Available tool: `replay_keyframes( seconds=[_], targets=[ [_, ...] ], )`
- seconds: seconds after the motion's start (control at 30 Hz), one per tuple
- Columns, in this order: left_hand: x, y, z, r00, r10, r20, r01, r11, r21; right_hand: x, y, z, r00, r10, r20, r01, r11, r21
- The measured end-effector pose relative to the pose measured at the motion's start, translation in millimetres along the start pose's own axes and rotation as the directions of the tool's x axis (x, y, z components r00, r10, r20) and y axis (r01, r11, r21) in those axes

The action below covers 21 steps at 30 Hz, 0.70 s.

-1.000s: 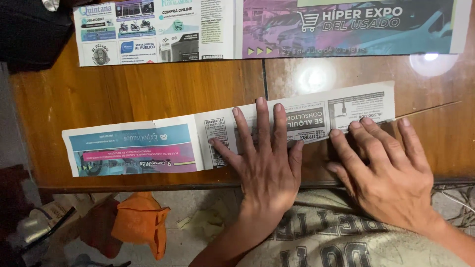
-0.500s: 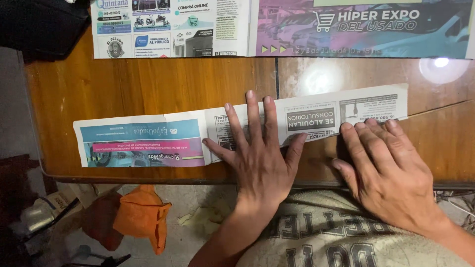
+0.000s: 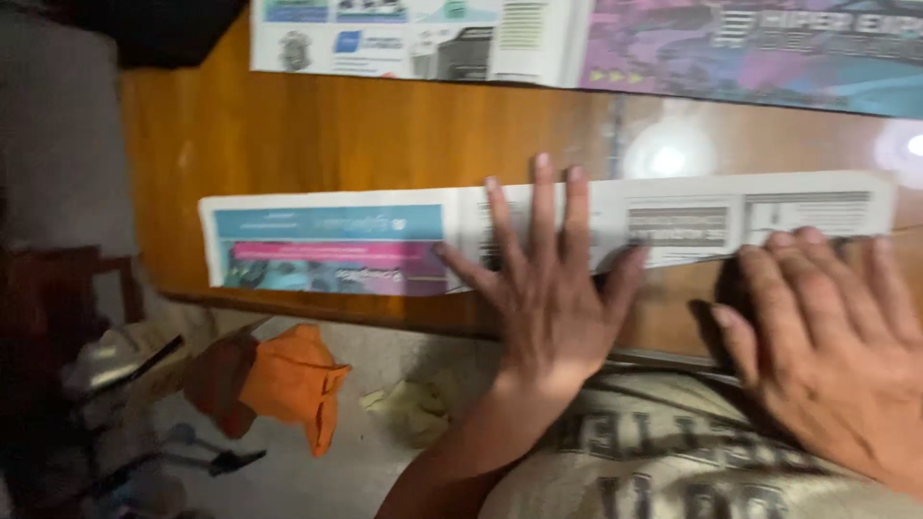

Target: Rolling newspaper into sticks and gluing paper to create a craft item

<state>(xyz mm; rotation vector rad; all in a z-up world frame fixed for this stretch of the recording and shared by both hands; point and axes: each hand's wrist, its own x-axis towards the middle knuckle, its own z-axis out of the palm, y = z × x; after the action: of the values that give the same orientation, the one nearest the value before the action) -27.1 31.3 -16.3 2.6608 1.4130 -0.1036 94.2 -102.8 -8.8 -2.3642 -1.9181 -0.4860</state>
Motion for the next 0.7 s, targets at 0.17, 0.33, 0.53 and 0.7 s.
replay_keyframes(
  seconds=[0.17, 0.33, 0.53, 0.7],
  targets=[
    [-2.0, -1.1, -3.4, 0.998, -0.026, -0.051, 0.027, 0.999, 0.028, -4.8, -3.4, 11.3, 1.000, 0.007, 0.001, -0.007, 0.966, 0.257],
    [1.6, -6.3, -5.2, 0.998, -0.026, -0.054, 0.023, 0.998, -0.056, -12.3, -4.3, 23.7, 0.998, 0.038, -0.047, -0.020, 0.943, 0.333],
    [-4.1, -3.7, -1.8, 0.980, -0.052, -0.193, 0.047, 0.998, -0.029, -17.9, -1.1, 29.5, 0.998, 0.055, 0.033, -0.064, 0.895, 0.441],
    [-1.1, -6.4, -6.7, 0.982, -0.049, -0.184, 0.041, 0.998, -0.047, -7.8, -5.3, 23.4, 0.999, 0.030, -0.024, -0.019, 0.930, 0.368]
  ],
)
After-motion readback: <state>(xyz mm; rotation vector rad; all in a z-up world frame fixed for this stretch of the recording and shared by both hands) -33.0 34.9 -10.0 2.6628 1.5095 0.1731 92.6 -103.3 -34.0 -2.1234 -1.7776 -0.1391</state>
